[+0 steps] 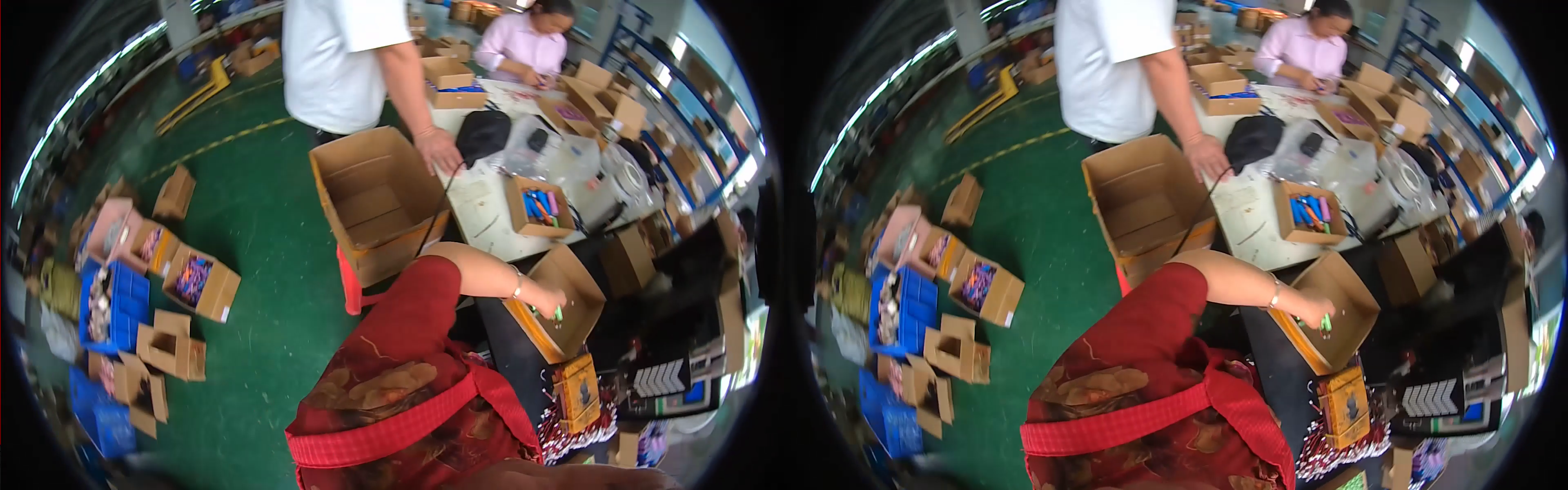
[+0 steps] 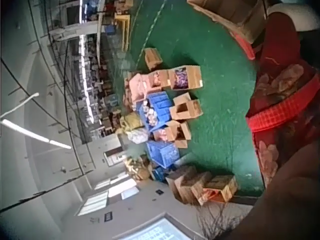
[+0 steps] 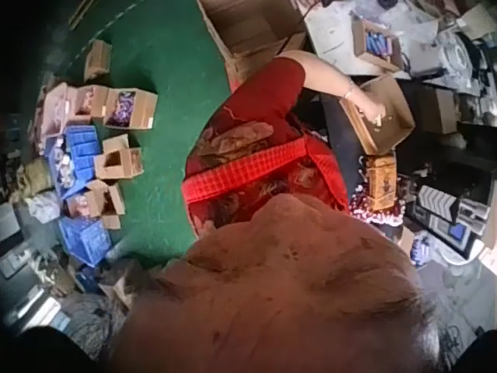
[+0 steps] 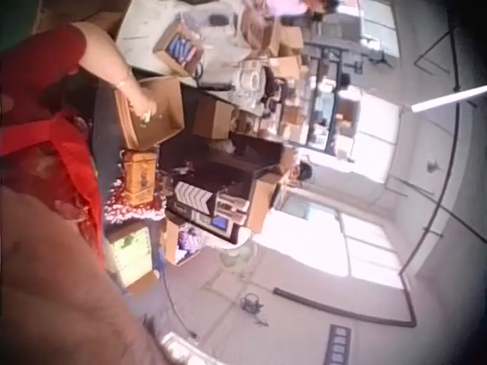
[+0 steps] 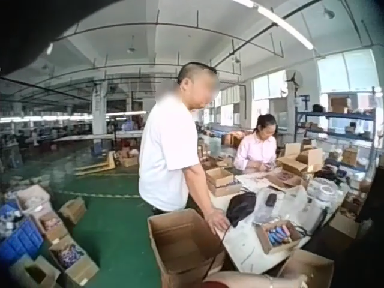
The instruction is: The person assembles battery packs by taking battery cells from a box, spot welding wire connectors onto them using a spot welding machine, and placing the welded battery assemblies into a cardboard box.
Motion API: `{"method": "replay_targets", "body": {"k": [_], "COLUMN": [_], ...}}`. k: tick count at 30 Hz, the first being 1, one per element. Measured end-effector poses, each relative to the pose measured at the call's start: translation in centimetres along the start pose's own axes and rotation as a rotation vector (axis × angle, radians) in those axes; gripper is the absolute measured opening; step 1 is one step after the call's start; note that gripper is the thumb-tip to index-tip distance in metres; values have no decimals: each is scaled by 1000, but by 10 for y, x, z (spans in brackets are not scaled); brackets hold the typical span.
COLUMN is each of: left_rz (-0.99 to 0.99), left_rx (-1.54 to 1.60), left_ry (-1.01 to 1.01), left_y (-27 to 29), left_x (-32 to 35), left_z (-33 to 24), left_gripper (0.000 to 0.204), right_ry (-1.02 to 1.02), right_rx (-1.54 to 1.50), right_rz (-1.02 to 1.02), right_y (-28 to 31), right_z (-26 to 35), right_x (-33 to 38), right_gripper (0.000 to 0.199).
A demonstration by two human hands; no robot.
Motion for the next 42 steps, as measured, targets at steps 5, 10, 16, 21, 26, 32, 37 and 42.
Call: {"method": "replay_targets", "body": {"k": [5, 10, 16, 21, 26, 32, 37, 42], "left_rz": [-115, -173, -225, -162, -268, -340, -134, -189], "left_rx": [-133, -71, -111, -152, -59, -21, -160, -160], "left_ry": [-37, 37, 36, -12, -75, -107, -22, -59], "left_y": [-19, -26, -9, 7, 15, 24, 17, 21], "left_x": [5, 1, 32, 32, 33, 20, 13, 14], "left_z": [24, 25, -2, -17, -10, -19, 2, -2], "left_gripper": [31, 28, 36, 29, 24, 22, 36, 38], "right_ry": [114, 107, 76, 112, 120, 85, -65, -27], "right_rx": [149, 158, 100, 69, 26, -27, -72, -82], "right_rz": [320, 325, 238, 254, 166, -81, -196, -345], "right_y": [29, 45, 22, 6, -18, -31, -39, -30], "right_z": [1, -7, -11, -4, 8, 18, 23, 37], "right_x": [-25, -6, 30, 21, 15, 16, 28, 36], "right_gripper": [19, 20, 21, 22, 24, 25, 32, 29]}}
Point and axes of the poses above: each hand's wrist, its own x-axis away from the middle knuckle, its own y-axis out of the back of the hand, z = x × y, the point moved 1 cm from there along -x, towards the middle knuckle, and after that the axes turned 13 degrees about x, right-handed, at the moved point
